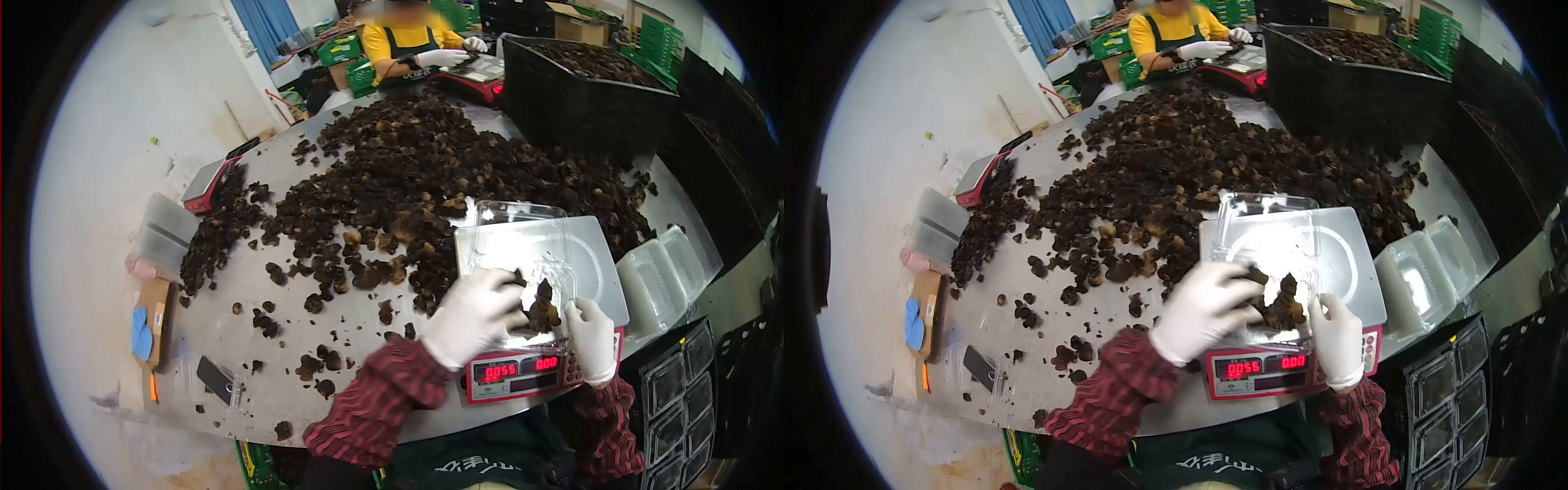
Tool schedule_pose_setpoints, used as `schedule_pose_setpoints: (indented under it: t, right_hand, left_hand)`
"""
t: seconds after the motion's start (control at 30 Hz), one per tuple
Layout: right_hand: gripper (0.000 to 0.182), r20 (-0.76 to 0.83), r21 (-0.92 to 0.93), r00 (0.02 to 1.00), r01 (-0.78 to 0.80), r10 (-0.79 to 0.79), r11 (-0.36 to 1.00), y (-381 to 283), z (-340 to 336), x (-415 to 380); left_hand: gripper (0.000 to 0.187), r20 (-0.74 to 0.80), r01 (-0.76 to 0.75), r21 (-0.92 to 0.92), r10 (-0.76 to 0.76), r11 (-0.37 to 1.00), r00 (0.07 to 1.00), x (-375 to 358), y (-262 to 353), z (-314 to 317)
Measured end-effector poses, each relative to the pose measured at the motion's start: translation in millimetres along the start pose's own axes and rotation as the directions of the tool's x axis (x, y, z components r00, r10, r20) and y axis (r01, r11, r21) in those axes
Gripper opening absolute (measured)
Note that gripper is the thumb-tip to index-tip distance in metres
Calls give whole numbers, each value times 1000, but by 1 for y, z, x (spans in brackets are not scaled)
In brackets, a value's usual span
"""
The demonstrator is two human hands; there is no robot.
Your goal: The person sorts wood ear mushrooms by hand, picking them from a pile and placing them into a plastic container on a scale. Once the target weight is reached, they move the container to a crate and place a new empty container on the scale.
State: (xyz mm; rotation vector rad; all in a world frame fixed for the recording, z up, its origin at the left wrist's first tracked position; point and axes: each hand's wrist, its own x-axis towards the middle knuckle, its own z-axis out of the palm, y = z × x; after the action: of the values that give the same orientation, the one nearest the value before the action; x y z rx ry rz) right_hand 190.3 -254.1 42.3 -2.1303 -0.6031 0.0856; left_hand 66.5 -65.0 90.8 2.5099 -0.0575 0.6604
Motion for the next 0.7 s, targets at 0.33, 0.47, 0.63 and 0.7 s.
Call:
schedule_pose_setpoints:
  t: [0.33,0.47,0.63,0.7]
  right_hand:
    - [22,122,155,968,-238,221,959,-27,-15,4]
    - [24,113,274,940,-341,322,899,-17,-6,4]
    - [24,63,314,939,-340,338,886,-10,-6,10]
    - [23,63,325,928,-367,367,872,-8,-7,13]
  left_hand:
    - [31,-206,236,14,-228,972,952,27,-115,4]
    - [49,-112,464,242,-451,852,886,10,-194,26]
    - [40,81,365,209,-388,907,918,-42,-183,33]
    - [39,135,343,234,-380,910,915,-69,-160,22]
